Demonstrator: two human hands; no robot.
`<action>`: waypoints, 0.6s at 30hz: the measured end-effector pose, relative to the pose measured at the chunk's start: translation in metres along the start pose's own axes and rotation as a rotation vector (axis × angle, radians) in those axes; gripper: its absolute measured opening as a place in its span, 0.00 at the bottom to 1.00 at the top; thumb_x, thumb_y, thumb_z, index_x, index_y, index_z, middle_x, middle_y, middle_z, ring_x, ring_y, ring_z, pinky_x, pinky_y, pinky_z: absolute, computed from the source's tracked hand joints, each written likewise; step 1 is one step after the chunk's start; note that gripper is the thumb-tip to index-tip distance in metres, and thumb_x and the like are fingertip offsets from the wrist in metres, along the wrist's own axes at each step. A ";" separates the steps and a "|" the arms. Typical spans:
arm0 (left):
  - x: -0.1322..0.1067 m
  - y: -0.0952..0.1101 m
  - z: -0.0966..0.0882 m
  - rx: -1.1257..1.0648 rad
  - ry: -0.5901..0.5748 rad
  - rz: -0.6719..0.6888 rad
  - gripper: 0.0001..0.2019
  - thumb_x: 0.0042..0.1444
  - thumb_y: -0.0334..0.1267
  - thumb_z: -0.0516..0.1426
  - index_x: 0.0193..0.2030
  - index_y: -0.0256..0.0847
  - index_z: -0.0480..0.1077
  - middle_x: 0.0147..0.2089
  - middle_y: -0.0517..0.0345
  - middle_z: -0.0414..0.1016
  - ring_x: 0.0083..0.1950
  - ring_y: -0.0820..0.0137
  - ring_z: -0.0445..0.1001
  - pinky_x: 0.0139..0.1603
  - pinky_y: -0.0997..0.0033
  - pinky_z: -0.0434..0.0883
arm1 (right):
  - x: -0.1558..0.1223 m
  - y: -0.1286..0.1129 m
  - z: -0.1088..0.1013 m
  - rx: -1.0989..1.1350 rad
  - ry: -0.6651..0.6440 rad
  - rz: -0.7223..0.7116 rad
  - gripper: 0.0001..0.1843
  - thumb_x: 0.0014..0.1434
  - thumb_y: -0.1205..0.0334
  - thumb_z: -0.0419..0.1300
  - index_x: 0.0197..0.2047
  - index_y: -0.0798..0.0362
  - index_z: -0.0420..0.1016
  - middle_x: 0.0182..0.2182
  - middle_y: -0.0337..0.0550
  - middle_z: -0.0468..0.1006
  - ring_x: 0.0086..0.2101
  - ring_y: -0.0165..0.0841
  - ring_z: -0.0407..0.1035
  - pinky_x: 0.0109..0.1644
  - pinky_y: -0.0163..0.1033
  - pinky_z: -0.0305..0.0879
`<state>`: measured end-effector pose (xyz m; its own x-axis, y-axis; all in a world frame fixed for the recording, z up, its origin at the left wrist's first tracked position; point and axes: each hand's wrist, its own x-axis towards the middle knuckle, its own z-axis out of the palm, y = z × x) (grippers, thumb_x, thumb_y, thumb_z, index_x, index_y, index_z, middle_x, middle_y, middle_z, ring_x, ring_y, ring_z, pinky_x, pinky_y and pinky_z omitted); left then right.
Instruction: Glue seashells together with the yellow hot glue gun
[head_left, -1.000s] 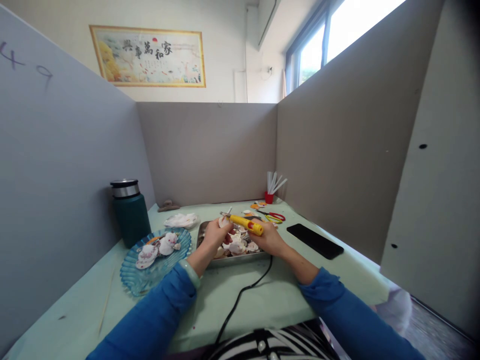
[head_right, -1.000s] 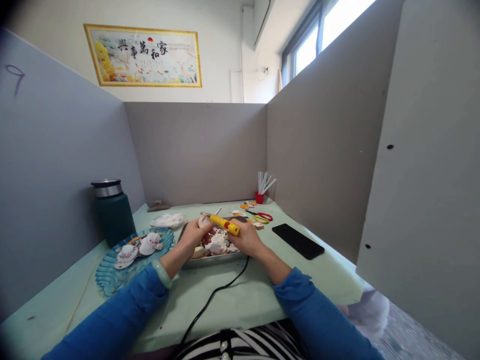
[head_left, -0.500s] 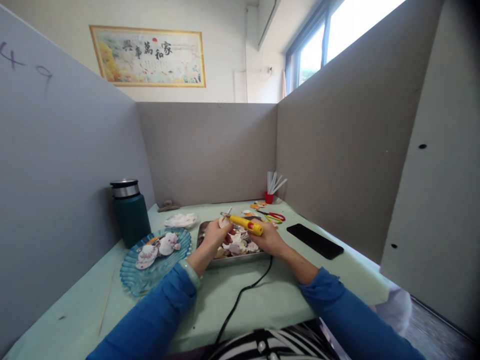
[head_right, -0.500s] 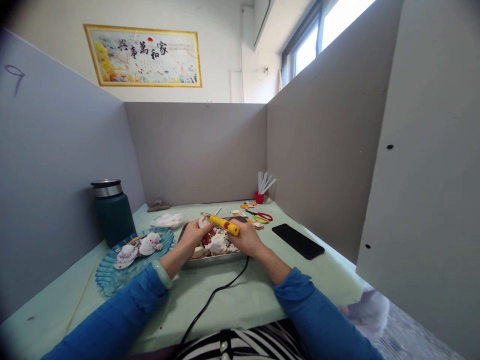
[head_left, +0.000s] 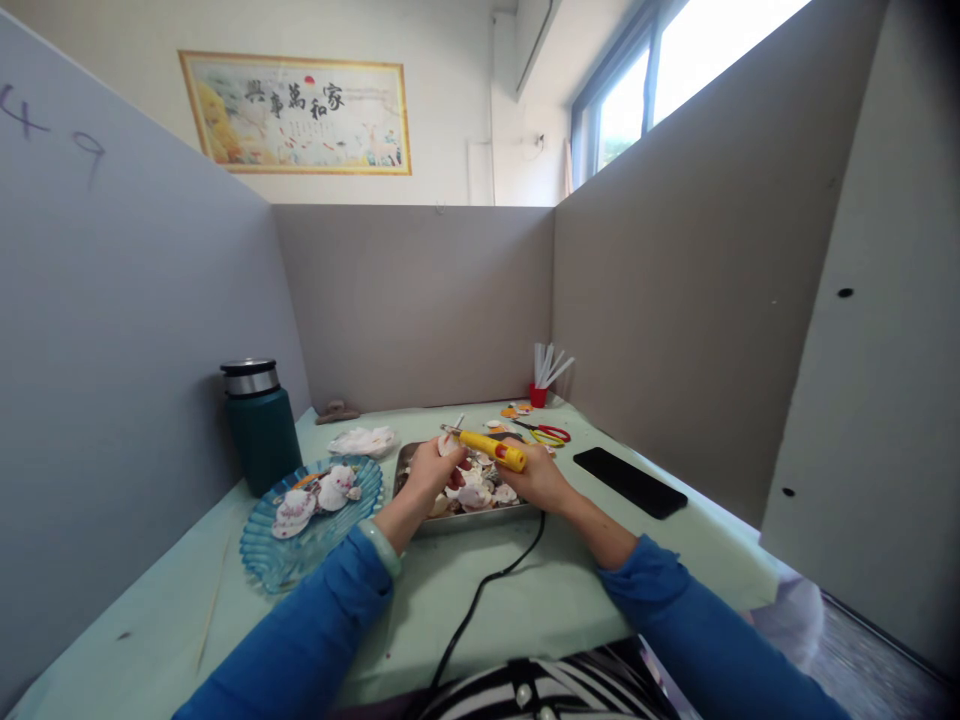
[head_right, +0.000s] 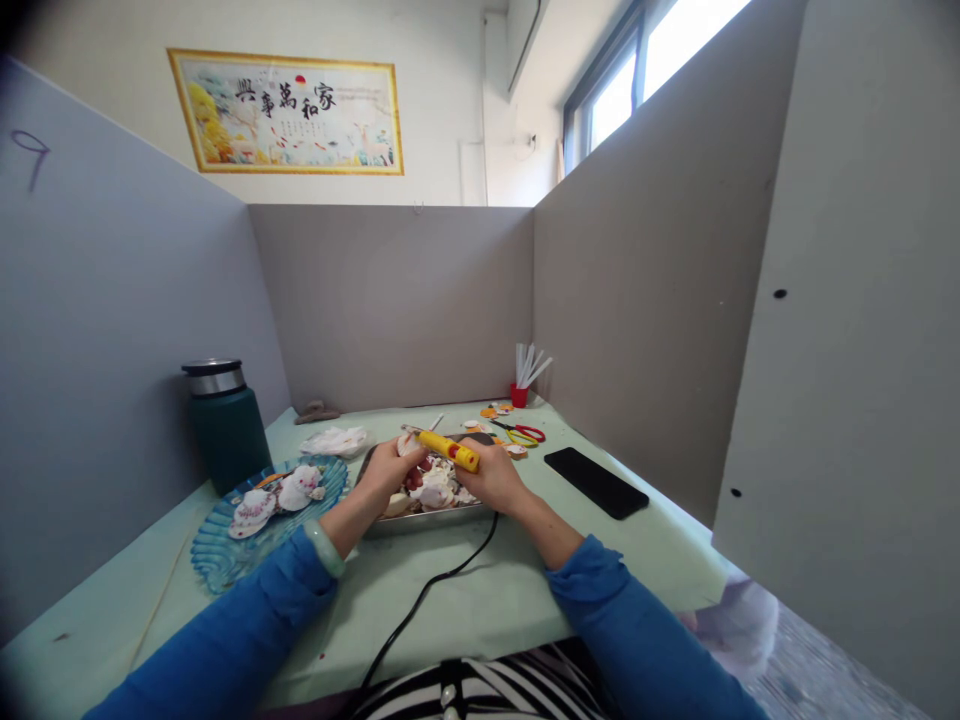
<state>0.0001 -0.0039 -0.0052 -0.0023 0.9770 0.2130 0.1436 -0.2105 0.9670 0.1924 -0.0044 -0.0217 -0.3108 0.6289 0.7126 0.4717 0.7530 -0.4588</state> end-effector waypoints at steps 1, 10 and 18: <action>0.000 0.000 0.000 0.003 0.000 0.000 0.09 0.51 0.38 0.61 0.29 0.36 0.66 0.22 0.60 0.73 0.15 0.78 0.65 0.15 0.79 0.61 | 0.000 0.000 0.000 0.001 0.000 0.001 0.01 0.50 0.66 0.55 0.30 0.52 0.67 0.21 0.33 0.66 0.22 0.28 0.60 0.28 0.32 0.54; 0.000 0.000 0.000 0.003 -0.002 0.005 0.09 0.51 0.38 0.61 0.29 0.36 0.66 0.22 0.59 0.73 0.15 0.78 0.65 0.15 0.79 0.62 | 0.000 0.001 0.000 -0.017 0.012 -0.001 0.01 0.50 0.66 0.56 0.29 0.52 0.67 0.22 0.33 0.66 0.22 0.27 0.60 0.28 0.32 0.54; 0.000 -0.001 0.000 0.002 -0.014 0.024 0.09 0.50 0.38 0.61 0.28 0.36 0.67 0.22 0.59 0.72 0.15 0.78 0.65 0.16 0.79 0.62 | 0.000 -0.001 -0.001 -0.015 0.009 0.002 0.00 0.50 0.66 0.55 0.29 0.52 0.66 0.22 0.33 0.65 0.23 0.27 0.60 0.28 0.32 0.54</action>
<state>0.0000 -0.0038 -0.0065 0.0149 0.9721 0.2339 0.1452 -0.2336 0.9614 0.1924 -0.0056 -0.0210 -0.3021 0.6290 0.7163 0.4848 0.7484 -0.4527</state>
